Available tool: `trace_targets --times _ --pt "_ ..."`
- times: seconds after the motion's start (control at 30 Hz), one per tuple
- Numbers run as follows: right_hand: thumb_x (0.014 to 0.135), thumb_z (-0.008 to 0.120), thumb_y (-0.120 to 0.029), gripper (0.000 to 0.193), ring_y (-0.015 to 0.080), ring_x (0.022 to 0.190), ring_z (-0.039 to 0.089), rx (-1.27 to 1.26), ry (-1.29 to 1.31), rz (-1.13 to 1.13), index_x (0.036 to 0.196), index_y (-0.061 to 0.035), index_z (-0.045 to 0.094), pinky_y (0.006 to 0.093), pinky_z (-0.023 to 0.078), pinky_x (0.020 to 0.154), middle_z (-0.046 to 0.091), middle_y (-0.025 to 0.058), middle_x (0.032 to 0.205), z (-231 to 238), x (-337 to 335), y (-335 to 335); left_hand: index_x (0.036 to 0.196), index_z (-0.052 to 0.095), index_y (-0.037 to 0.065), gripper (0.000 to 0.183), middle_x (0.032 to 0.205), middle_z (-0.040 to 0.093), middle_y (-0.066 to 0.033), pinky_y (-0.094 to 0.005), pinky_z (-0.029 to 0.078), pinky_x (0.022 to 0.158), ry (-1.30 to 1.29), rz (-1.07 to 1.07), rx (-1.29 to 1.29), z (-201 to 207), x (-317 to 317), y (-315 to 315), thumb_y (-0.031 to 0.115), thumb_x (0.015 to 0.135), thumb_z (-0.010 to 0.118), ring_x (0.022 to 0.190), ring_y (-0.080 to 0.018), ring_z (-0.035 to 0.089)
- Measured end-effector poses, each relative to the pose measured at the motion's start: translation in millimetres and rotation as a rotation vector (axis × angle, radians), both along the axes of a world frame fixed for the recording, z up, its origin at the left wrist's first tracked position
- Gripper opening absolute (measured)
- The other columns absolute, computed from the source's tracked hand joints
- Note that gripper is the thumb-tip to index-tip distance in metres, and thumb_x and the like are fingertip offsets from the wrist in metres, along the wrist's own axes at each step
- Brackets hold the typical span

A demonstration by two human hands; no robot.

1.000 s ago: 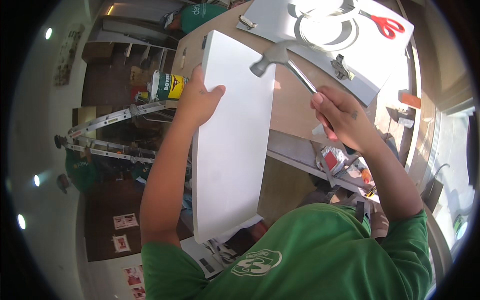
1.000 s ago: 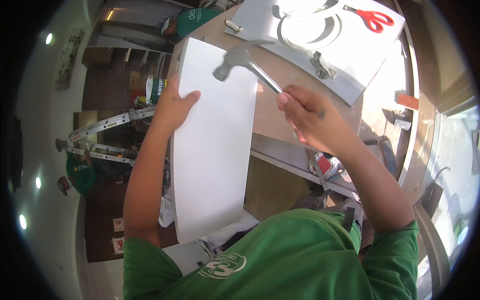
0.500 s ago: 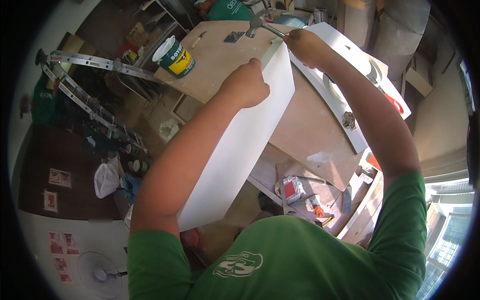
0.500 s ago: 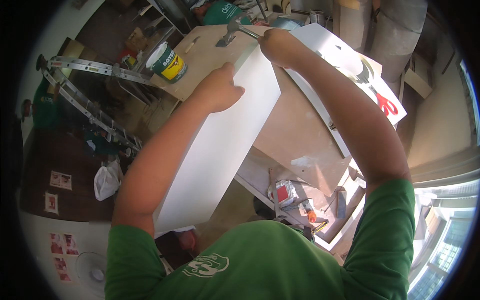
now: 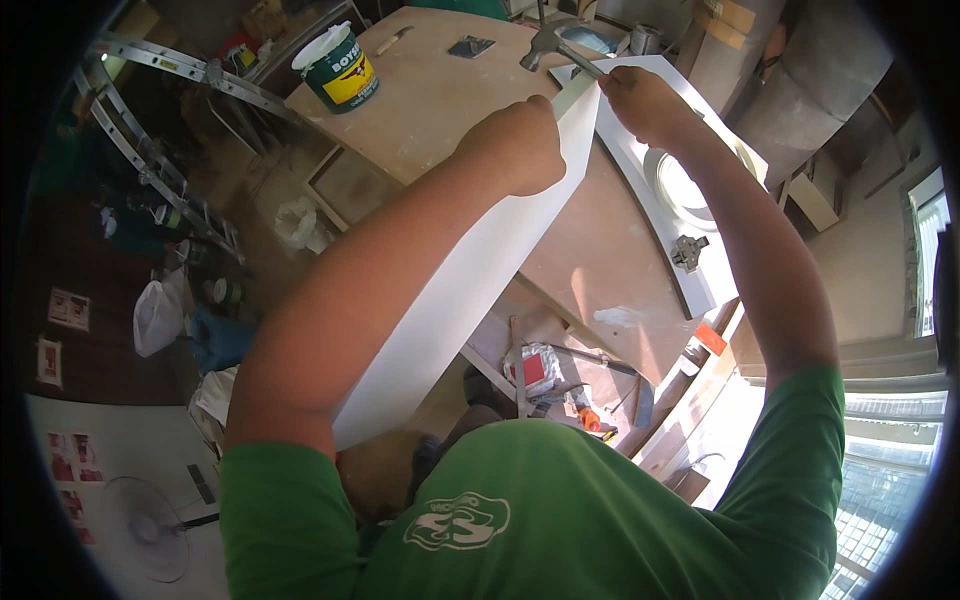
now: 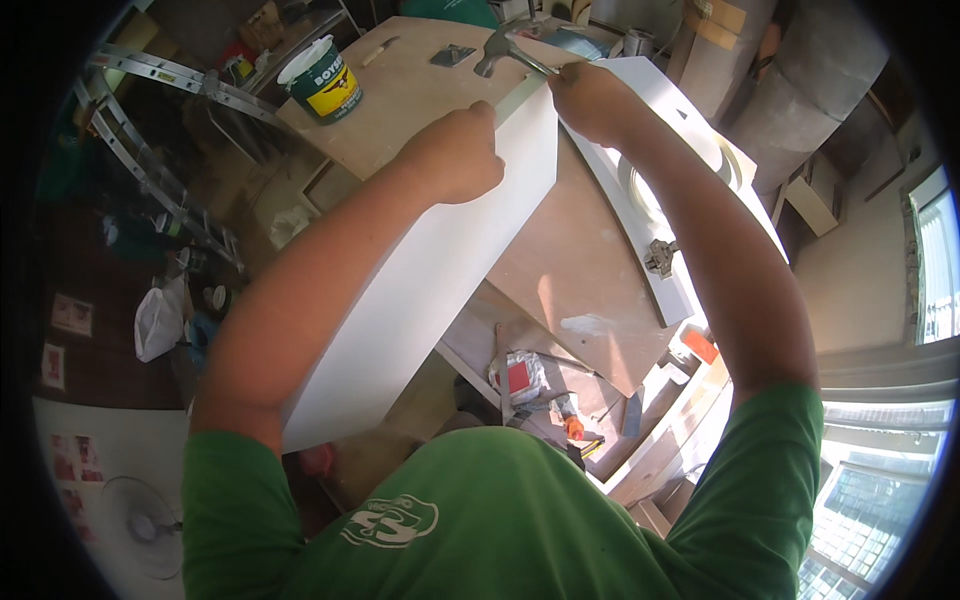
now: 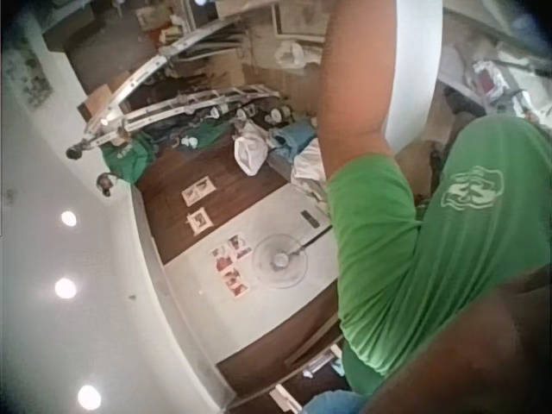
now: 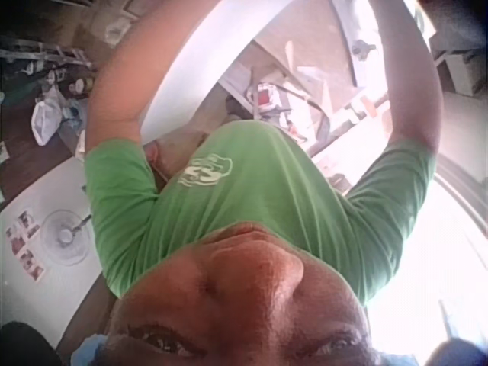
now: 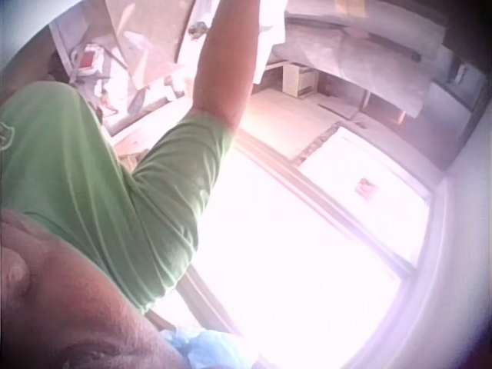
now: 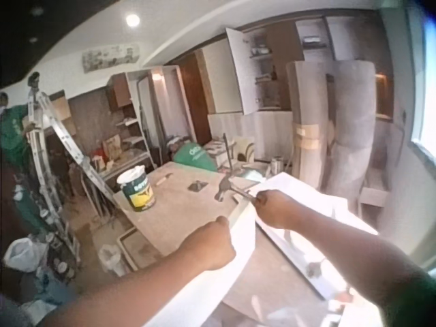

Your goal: The person cuts a white board with scissors, then uses a hammer to tap nails into the board's edge. The person flips the board and continues hammering. Other workers are visible in the background.

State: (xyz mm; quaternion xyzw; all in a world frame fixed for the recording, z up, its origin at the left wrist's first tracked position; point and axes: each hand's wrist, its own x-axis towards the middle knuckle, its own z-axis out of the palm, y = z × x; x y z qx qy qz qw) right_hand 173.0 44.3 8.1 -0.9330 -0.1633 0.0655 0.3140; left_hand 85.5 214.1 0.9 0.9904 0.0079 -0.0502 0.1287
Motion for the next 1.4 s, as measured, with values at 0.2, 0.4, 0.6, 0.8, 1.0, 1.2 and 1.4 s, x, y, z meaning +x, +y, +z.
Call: trace_targets --times 0.2,0.4,0.6,0.8,1.0,1.2,1.4 --pt "0.107 0.043 -0.035 0.045 0.0435 0.093 0.068 -0.070 -0.110 0.058 0.108 0.0018 0.068 0.0491 0.053 0.087 0.071 0.0244 0.100 -11 -11 3 0.119 0.054 -0.007 0.037 0.113 0.069 -0.0277 -0.0450 0.055 0.092 0.007 0.002 -0.007 3 -2 -4 0.008 0.086 0.058 0.108 -0.0410 0.068" --pt "0.107 0.042 -0.033 0.043 0.0472 0.098 0.064 -0.039 -0.161 0.078 0.100 0.0016 0.067 0.0511 0.050 0.091 0.070 0.0271 0.100 -13 -40 9 0.118 0.055 -0.007 0.037 0.112 0.069 -0.0277 -0.0444 0.057 0.088 0.008 -0.006 -0.008 6 -2 -2 0.004 0.084 0.057 0.105 -0.0406 0.069" --pt "0.107 0.045 -0.029 0.038 0.0495 0.093 0.063 0.036 -0.166 0.108 0.099 0.0023 0.066 0.0514 0.050 0.087 0.069 0.0274 0.094 -16 -67 11 0.117 0.056 -0.007 0.035 0.111 0.070 -0.0270 -0.0443 0.057 0.089 0.000 -0.033 -0.029 4 -4 0 0.006 0.084 0.059 0.106 -0.0397 0.070" --pt "0.107 0.043 -0.029 0.039 0.0396 0.081 0.068 -0.070 -0.132 0.130 0.105 0.0013 0.066 0.0454 0.055 0.076 0.069 0.0243 0.090 -6 -43 11 0.119 0.056 -0.007 0.038 0.113 0.069 -0.0266 -0.0445 0.057 0.091 0.010 -0.020 -0.010 1 -1 2 0.008 0.085 0.060 0.107 -0.0394 0.070" --pt "0.109 0.040 -0.038 0.045 0.0206 0.052 0.058 -0.093 0.050 -0.039 0.126 -0.0006 0.060 0.0376 0.051 0.049 0.061 0.0113 0.076 12 -1 11 0.121 0.055 -0.006 0.039 0.119 0.067 -0.0271 -0.0444 0.055 0.094 0.024 -0.002 -0.017 8 -6 -3 0.010 0.086 0.061 0.111 -0.0387 0.068" --pt "0.109 0.041 -0.041 0.047 0.0231 0.052 0.060 -0.116 -0.009 0.035 0.112 0.0001 0.064 0.0385 0.052 0.051 0.061 0.0134 0.072 -6 -27 12 0.121 0.056 -0.005 0.038 0.121 0.067 -0.0249 -0.0440 0.056 0.093 0.053 0.012 -0.072 10 -7 1 0.009 0.086 0.063 0.111 -0.0383 0.068" --pt "0.109 0.040 -0.042 0.048 0.0216 0.051 0.058 -0.057 0.011 0.016 0.110 -0.0004 0.063 0.0373 0.052 0.052 0.059 0.0109 0.070 -8 -25 9 0.120 0.057 -0.005 0.038 0.119 0.068 -0.0260 -0.0444 0.056 0.093 0.008 0.010 -0.056 5 -6 0 0.009 0.085 0.063 0.111 -0.0386 0.069"
